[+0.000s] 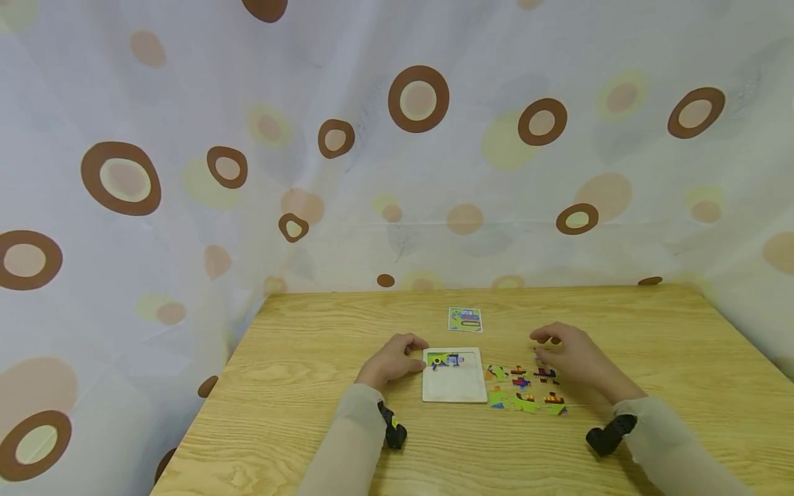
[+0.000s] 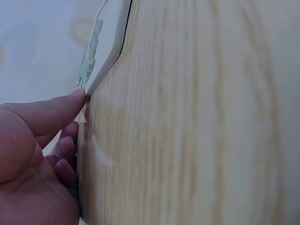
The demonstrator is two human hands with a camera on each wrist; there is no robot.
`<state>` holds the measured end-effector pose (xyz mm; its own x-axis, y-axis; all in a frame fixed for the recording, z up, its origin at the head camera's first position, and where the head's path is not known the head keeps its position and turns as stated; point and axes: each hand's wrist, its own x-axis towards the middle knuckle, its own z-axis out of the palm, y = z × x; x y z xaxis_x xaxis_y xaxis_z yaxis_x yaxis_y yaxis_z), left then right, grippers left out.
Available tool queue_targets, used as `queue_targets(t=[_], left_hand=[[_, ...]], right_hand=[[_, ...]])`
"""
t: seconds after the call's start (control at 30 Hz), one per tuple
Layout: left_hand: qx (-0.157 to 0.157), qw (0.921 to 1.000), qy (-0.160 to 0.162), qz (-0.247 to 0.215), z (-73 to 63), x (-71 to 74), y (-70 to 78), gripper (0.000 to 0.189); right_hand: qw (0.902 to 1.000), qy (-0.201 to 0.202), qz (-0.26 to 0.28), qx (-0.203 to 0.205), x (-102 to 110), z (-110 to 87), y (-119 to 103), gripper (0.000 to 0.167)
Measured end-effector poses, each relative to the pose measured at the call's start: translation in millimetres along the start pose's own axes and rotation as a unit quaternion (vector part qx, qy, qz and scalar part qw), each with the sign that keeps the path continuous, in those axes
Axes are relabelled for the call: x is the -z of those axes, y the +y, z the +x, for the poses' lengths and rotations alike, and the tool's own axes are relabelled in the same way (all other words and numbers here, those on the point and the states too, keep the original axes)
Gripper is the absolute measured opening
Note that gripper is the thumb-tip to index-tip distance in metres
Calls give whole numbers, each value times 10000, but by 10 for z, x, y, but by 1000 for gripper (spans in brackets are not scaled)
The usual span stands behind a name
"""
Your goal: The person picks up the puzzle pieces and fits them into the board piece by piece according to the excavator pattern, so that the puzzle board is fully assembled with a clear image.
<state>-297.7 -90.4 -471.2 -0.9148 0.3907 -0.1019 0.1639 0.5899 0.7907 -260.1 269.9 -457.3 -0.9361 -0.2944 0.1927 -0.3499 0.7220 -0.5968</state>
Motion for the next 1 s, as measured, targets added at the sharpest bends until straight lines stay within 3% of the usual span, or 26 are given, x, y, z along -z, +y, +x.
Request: queue_targets(t=[0.33, 0.67, 1.0], left_hand=[[18, 10000, -34, -79, -8, 13, 13, 32], [35, 10000, -55, -74, -21, 18, 28, 32], [5, 10000, -79, 39, -26, 28, 38, 33]], right_hand=[[9993, -361, 39, -71, 137, -53, 134, 28], [9964, -812, -250, 32, 143, 44, 231, 24], [9960, -771, -452, 44, 101, 111, 294, 17]])
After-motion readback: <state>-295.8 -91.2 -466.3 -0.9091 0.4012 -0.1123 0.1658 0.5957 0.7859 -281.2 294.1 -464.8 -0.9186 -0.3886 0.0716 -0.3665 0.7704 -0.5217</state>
